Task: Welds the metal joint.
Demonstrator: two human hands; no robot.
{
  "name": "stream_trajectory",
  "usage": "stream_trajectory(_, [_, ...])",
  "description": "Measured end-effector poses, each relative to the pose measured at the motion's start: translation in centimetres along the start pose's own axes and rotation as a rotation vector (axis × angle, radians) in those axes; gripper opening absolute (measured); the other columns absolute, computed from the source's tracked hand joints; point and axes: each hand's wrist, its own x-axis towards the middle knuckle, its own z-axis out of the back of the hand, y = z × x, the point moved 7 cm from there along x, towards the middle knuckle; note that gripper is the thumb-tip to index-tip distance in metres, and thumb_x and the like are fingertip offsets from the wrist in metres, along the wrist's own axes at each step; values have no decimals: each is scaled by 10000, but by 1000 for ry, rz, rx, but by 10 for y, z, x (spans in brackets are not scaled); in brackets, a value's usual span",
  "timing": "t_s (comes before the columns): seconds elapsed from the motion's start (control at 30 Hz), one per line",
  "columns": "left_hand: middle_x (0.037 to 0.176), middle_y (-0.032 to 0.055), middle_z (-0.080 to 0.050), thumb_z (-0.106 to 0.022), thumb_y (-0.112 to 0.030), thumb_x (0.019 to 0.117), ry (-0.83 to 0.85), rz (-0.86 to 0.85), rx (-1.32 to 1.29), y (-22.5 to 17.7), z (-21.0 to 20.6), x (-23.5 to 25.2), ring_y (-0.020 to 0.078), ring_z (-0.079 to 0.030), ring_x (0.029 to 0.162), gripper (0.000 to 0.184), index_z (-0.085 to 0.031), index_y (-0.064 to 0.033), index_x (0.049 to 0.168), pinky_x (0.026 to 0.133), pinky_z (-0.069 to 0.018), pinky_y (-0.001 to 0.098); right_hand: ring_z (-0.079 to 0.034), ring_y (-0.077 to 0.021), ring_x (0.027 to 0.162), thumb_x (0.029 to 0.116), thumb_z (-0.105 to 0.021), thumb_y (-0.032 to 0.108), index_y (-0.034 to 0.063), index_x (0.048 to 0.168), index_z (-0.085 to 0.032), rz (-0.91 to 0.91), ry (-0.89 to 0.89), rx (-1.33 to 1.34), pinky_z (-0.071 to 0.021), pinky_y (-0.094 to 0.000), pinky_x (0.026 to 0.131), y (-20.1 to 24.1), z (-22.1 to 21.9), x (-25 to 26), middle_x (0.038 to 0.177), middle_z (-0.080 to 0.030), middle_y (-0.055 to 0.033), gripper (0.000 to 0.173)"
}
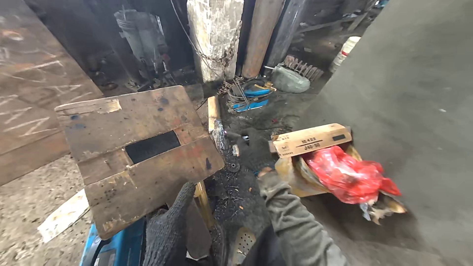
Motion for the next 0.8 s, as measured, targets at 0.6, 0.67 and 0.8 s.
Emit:
stream_trajectory(0.6, [1039, 66, -737, -842, -324, 835, 46, -83, -99, 9, 3, 10, 142, -722, 957, 520, -646, -12, 1201, 826, -622, 330, -709, -344, 891, 1055, -546, 352, 94, 1342, -605, 113, -382, 238, -571, -582, 800, 23, 34, -3, 1017, -721, -171, 390])
stream_trajectory(0.67, [1031, 66, -737, -844, -311, 828, 48, -72, -117, 9, 1, 9, 148, -721, 959, 507, -641, -17, 1188, 833, -621, 336, -708, -360, 917, 1039, -567, 325, 63, 1246, -653, 128, -335, 166, -570, -589, 814, 15, 17, 10, 1019, -720, -183, 345])
stream_trajectory(0.8, [1022, 76, -740, -850, -292, 825, 42, -53, -106, 6, 1, 7, 156, -725, 955, 501, -643, -7, 1180, 829, -622, 340, -714, -311, 867, 1032, -569, 322, 113, 1267, -660, 170, -421, 175, -579, -563, 784, 10, 25, 7, 998, -730, -142, 327])
